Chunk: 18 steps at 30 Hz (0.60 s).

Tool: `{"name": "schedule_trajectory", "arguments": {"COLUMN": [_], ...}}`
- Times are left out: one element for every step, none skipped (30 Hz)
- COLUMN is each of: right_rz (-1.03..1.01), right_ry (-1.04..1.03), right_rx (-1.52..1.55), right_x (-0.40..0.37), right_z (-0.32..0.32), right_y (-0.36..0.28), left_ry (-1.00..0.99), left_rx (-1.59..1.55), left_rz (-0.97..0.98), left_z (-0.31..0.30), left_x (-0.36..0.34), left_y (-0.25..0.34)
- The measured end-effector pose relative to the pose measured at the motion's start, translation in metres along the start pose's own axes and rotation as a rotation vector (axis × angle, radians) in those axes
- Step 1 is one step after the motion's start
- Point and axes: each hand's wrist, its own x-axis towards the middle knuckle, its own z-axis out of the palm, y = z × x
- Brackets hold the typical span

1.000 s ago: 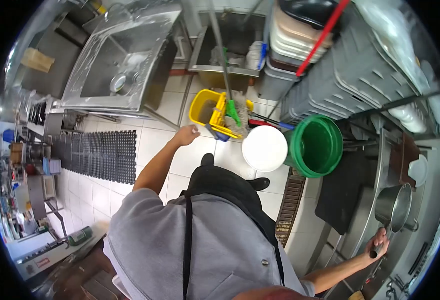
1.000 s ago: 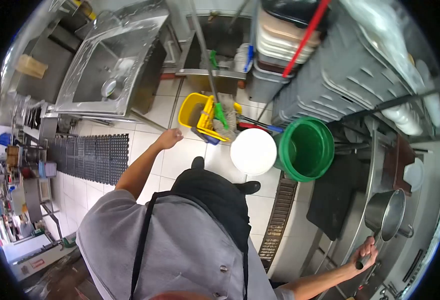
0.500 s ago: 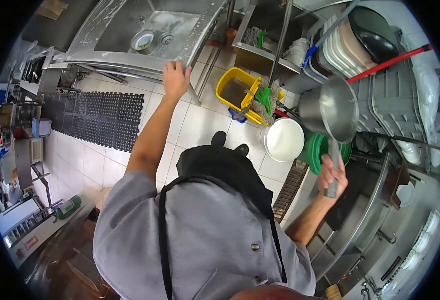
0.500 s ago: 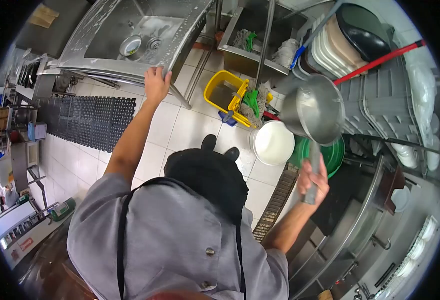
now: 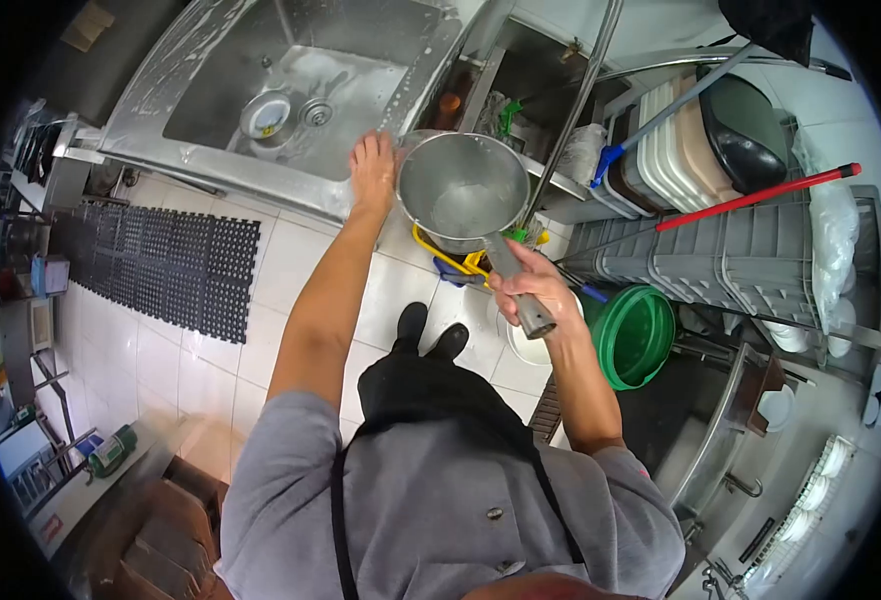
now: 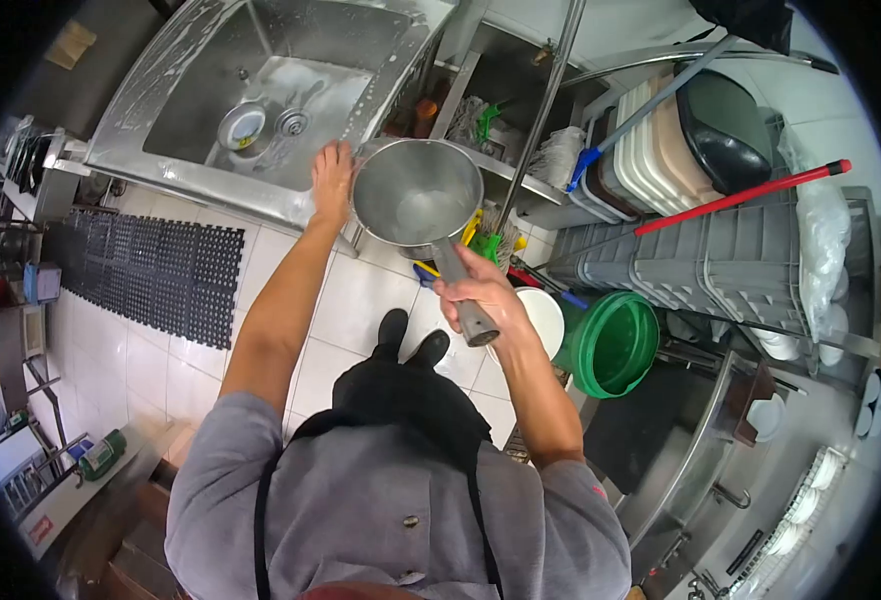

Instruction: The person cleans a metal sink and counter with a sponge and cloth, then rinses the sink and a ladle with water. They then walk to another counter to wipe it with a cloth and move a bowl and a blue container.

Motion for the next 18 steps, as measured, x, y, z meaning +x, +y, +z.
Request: {"name": "schedule_trajectory", "arguments": {"right_rz": [0.027,0.053,0.024,0.017,0.017,0.021,-0.002,-0.059,-0.104,-0.157,-0.219,-0.227,-0.261,-0.253,-0.278,-0.321,-0.332,-0.334], "right_ry": [0.004,0.009,0.060,0.064,0.144,0.224,0.224,0.258,0.304,0.259,0.251,0.221,0.191,0.162,0.243,0.237,0.186,0.190], "right_rx": [-0.030,-0.059,-0.149,-0.154,-0.230,-0.305,-0.315,-0.262,-0.293,-0.226,-0.191,-0.195,-0.284,-0.284,-0.224,-0.189,-0.199,-0.167], "right_x": [0.014,0.025,0.034,0.046,0.058,0.071,0.088,0.100,0.113,0.138,0.161,0.178,0.201,0.221,0.239,0.254,0.277,0.287], "right_z": [0.004,0.007,0.010,0.011,0.011,0.009,0.000,0.011,0.014,-0.007,-0.017,-0.016,-0.027,-0.029,-0.026,-0.025,-0.034,-0.029], "right_y": [-0.004,-0.008,-0.013,-0.022,-0.033,-0.044,-0.054,-0.070,-0.085,-0.096,-0.107,-0.124,-0.141,-0.157,-0.171,-0.186,-0.203,-0.219], "left_ry": [0.002,0.005,-0.062,-0.127,-0.128,-0.079,-0.028,-0.021,-0.075,-0.133,-0.128,-0.143,-0.162,-0.162,-0.174,-0.187,-0.183,-0.192], "left_rx": [-0.026,-0.033,-0.006,0.022,0.014,-0.033,-0.077,-0.080,-0.042,-0.002,-0.002,0.020,0.045,0.048,0.028,0.009,0.016,0.008], "left_rz": [-0.020,-0.018,-0.028,-0.037,-0.032,-0.048,-0.066,-0.065,-0.105,-0.146,-0.149,-0.126,-0.101,-0.101,-0.104,-0.107,-0.110,-0.118], "left_z": [0.009,0.003,-0.013,-0.022,-0.020,-0.017,-0.014,-0.012,-0.010,-0.009,-0.008,-0.007,-0.007,-0.008,-0.009,-0.010,-0.012,-0.013], "left_x": [0.006,0.009,0.008,0.010,0.011,0.010,0.009,0.012,0.013,0.012,0.013,0.014,0.014,0.015,0.017,0.017,0.018,0.020], "left_y": [-0.006,-0.004,0.003,0.009,0.010,0.010,0.009,0.010,0.011,0.012,0.011,0.011,0.010,0.010,0.011,0.012,0.013,0.014]}}
